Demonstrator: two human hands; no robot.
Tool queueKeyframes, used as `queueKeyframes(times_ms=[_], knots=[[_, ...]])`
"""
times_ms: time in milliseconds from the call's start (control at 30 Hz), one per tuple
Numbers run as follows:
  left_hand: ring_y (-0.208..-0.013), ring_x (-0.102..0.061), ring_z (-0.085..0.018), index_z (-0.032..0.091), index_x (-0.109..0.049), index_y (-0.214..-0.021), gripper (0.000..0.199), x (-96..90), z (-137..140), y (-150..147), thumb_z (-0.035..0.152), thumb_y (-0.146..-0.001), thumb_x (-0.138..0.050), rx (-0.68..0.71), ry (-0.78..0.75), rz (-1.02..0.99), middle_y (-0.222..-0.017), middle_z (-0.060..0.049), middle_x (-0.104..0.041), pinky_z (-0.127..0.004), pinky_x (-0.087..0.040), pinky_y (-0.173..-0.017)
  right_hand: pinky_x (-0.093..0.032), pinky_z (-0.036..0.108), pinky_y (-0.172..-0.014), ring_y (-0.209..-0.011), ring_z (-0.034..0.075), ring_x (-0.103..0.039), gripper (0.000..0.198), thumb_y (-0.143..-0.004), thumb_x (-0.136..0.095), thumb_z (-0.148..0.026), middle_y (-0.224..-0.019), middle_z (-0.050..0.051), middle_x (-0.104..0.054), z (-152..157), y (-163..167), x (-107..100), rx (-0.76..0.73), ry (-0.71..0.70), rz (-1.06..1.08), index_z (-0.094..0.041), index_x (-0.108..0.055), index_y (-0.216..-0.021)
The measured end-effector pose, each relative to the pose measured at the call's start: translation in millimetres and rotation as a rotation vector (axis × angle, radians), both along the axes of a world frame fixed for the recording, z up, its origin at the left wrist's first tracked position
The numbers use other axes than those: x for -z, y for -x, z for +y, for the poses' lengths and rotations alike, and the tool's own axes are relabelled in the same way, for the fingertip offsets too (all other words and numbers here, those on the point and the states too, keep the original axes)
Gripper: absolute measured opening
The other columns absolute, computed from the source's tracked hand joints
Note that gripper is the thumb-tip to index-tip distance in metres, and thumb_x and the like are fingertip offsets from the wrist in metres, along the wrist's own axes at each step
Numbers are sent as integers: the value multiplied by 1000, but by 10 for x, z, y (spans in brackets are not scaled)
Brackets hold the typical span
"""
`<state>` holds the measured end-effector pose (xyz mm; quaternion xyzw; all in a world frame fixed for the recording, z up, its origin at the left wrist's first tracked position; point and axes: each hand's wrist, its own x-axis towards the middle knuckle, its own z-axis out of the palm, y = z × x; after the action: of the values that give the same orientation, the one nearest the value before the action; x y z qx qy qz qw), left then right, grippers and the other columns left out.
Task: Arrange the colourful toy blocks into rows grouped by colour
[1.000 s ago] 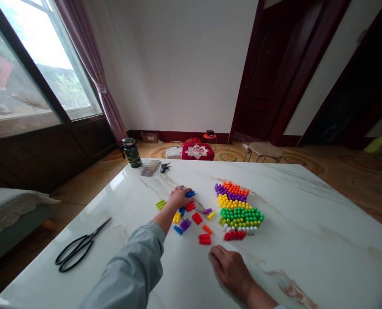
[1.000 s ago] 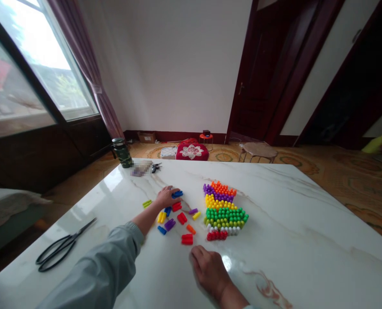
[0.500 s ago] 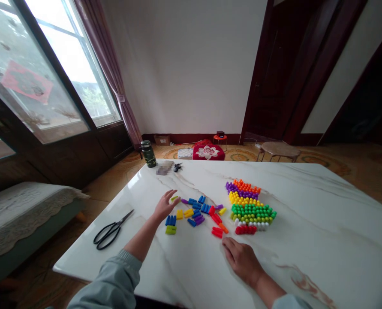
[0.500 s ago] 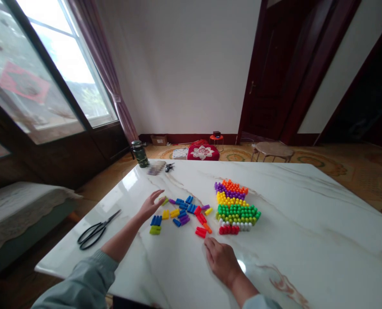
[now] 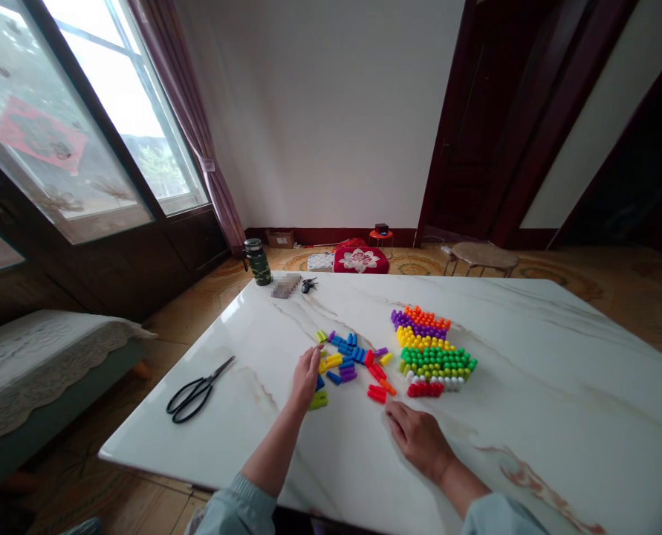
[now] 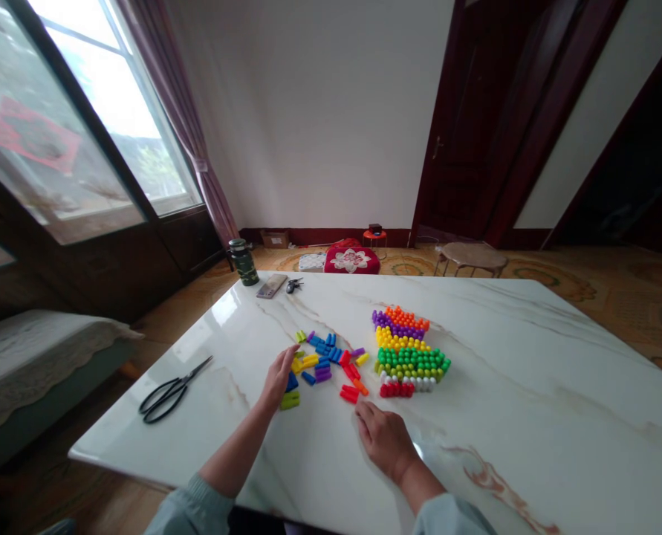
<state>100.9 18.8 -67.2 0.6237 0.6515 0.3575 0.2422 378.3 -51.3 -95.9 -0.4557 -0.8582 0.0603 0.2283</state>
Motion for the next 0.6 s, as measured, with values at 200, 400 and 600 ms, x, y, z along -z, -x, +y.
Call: queueKeyframes(times_ms=[200,400,600], knots=[[-126,-54,-16,22,-50,-135,54,-99,-232,-407,38,-102,-11,-40,-59,-51,-136,-5,-59,-31,-46,-103,-51,26,-74,-80,16,-69,28,-92,-39,-19,-97,5,-73,-9,12,-10,8,-13,25,-23,-65,-103],[-119,-57,-20,22,-62,-116,38,-104,-543,-336,42,-97,-37,-8,-326,-99,-124,-8,-64,-34,-47,-103,-51,27,-70,-79,17,-69,28,-94,-38,-20,-97,6,-72,-26,17,-53,15,-11,-33,-20,-64,-103],[-106,-60,-25,30,-64,-116,39,148,-885,-167,34,-77,-67,106,-204,261,-121,-7,-60,-41,-52,-93,-52,27,-73,-86,17,-68,31,-90,-43,-16,-112,9,-69,-16,21,-17,39,-33,-24,-20,-64,-113]])
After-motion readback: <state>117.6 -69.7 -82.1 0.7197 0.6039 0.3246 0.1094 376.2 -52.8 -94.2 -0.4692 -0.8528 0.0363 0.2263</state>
